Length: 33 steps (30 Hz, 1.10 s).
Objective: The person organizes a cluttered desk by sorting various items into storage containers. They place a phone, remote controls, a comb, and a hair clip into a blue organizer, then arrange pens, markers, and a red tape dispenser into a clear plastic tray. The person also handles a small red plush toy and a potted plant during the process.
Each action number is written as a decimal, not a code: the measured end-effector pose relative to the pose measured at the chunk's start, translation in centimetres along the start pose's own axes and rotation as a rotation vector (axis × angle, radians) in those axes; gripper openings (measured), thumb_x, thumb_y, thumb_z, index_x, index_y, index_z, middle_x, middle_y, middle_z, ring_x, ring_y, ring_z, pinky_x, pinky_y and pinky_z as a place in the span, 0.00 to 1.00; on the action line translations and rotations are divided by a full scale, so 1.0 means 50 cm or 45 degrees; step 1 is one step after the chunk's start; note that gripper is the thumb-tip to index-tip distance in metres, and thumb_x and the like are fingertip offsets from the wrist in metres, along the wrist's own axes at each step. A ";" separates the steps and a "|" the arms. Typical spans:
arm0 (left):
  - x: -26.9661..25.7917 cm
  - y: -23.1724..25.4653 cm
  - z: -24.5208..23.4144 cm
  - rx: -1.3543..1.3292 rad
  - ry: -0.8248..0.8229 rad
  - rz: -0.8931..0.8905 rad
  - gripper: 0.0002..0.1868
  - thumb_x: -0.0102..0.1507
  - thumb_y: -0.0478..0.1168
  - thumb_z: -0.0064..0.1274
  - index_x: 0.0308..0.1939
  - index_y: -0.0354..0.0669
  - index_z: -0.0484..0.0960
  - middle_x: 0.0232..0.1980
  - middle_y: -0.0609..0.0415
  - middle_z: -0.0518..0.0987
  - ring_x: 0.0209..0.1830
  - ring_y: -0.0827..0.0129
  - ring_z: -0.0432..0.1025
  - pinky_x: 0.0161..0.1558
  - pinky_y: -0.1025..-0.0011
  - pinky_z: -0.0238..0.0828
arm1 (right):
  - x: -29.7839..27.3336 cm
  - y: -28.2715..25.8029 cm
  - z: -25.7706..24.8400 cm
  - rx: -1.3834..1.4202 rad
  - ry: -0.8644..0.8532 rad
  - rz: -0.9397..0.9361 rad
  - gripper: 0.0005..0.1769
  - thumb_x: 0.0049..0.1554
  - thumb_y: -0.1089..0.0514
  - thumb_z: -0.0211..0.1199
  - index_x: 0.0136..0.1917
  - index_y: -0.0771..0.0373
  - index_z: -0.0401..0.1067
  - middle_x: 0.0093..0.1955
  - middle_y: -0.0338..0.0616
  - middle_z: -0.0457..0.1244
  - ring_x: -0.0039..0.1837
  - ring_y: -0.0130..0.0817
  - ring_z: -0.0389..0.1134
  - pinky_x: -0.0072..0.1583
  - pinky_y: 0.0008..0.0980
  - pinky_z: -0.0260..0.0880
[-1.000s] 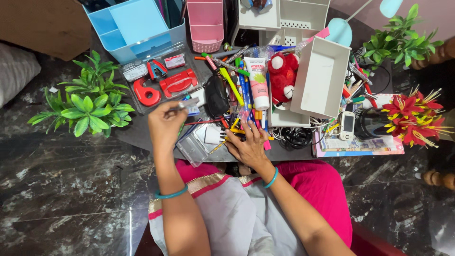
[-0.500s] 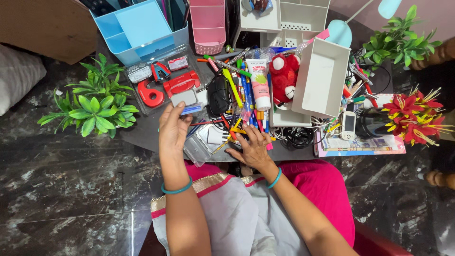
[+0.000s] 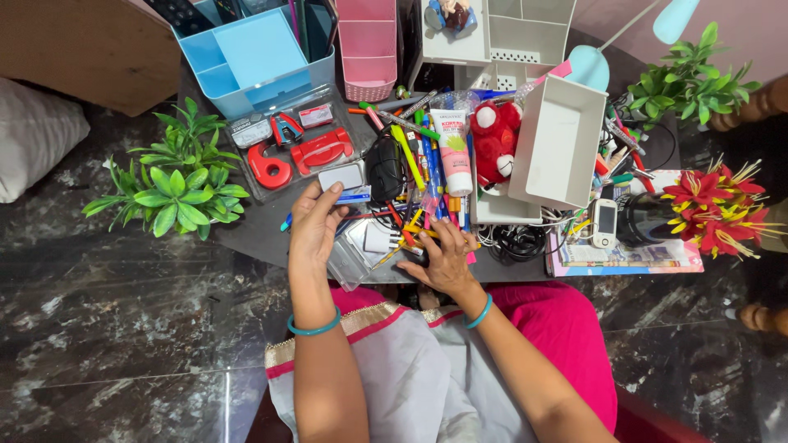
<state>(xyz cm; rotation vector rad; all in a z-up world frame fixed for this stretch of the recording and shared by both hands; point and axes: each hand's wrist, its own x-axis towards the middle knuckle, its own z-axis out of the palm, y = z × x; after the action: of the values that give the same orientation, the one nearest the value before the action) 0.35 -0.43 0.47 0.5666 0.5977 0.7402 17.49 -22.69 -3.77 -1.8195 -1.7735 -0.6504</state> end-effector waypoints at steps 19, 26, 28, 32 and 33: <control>-0.003 -0.014 -0.004 0.084 -0.232 -0.016 0.13 0.65 0.35 0.59 0.52 0.37 0.80 0.48 0.54 0.83 0.44 0.74 0.77 0.47 0.74 0.75 | 0.225 -0.064 0.004 1.509 -0.196 1.023 0.33 0.58 0.63 0.68 0.72 0.69 0.60 0.62 0.53 0.64 0.53 0.25 0.69 0.52 0.24 0.74; 0.008 -0.011 -0.007 -0.182 0.147 0.254 0.10 0.67 0.36 0.57 0.50 0.37 0.79 0.47 0.52 0.82 0.45 0.67 0.78 0.50 0.70 0.77 | 0.283 -0.018 0.047 1.457 -0.170 1.110 0.25 0.58 0.67 0.70 0.67 0.70 0.72 0.53 0.51 0.66 0.48 0.24 0.68 0.50 0.23 0.70; 0.012 -0.007 -0.006 -0.243 0.256 0.299 0.11 0.66 0.36 0.57 0.52 0.38 0.79 0.48 0.52 0.82 0.45 0.68 0.78 0.50 0.70 0.77 | 0.324 0.007 0.063 1.305 -0.076 0.899 0.22 0.57 0.68 0.70 0.64 0.68 0.72 0.58 0.45 0.62 0.52 0.26 0.70 0.52 0.24 0.73; 0.009 -0.003 -0.009 -0.303 0.396 0.357 0.12 0.66 0.36 0.57 0.53 0.36 0.79 0.48 0.52 0.81 0.45 0.69 0.77 0.50 0.72 0.77 | 0.427 0.029 0.146 0.906 -0.110 0.706 0.22 0.55 0.67 0.71 0.63 0.64 0.76 0.52 0.49 0.64 0.49 0.36 0.72 0.50 0.27 0.77; 0.010 -0.002 -0.010 -0.314 0.431 0.363 0.12 0.66 0.36 0.57 0.52 0.36 0.79 0.48 0.52 0.81 0.44 0.69 0.77 0.49 0.72 0.77 | 0.454 0.029 0.177 0.894 -0.116 0.696 0.21 0.54 0.66 0.71 0.62 0.63 0.76 0.54 0.50 0.65 0.50 0.37 0.73 0.51 0.28 0.78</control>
<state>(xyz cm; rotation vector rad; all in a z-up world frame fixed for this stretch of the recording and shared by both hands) 0.37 0.01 -0.12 0.3004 0.7324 1.1758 19.52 0.21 4.44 -1.6999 -1.2240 0.2497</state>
